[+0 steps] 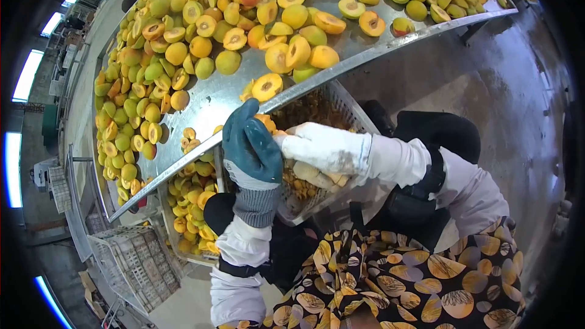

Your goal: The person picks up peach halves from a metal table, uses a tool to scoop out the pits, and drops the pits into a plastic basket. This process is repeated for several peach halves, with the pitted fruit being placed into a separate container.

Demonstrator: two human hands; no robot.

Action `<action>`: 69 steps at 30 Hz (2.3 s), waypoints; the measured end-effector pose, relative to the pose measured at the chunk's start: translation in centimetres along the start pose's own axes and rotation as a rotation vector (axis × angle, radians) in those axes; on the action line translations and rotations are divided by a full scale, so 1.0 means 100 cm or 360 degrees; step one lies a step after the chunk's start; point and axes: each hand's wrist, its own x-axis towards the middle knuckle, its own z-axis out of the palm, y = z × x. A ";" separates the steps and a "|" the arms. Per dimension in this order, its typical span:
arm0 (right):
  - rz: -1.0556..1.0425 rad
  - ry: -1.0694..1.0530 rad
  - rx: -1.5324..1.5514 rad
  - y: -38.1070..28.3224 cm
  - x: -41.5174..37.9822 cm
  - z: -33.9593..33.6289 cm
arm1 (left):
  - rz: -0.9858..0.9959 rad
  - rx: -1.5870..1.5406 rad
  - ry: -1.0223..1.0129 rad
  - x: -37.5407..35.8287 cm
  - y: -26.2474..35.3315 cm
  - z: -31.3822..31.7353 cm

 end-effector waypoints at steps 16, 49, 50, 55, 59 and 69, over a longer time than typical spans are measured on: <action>-0.0028 -0.0071 0.0549 0.018 0.010 0.009 | -0.0502 -0.0702 0.0084 0.000 0.002 0.008; 0.0032 -0.0176 0.0315 0.004 0.006 0.005 | -0.0398 -0.0650 -0.0187 0.005 0.000 -0.010; 0.0099 -0.0247 0.0577 0.003 0.003 0.006 | -0.0233 -0.0570 -0.0194 0.008 -0.004 -0.012; 0.0266 -0.0378 0.0955 -0.001 -0.003 0.008 | -0.0093 -0.0761 -0.0170 0.014 -0.005 -0.014; 0.0140 -0.0257 0.0146 -0.001 -0.001 0.000 | -0.0896 -0.1016 -0.0495 0.016 0.007 -0.023; 0.0251 -0.0165 0.0391 -0.026 -0.003 0.033 | -0.0483 -0.0903 -0.0434 0.017 0.001 -0.054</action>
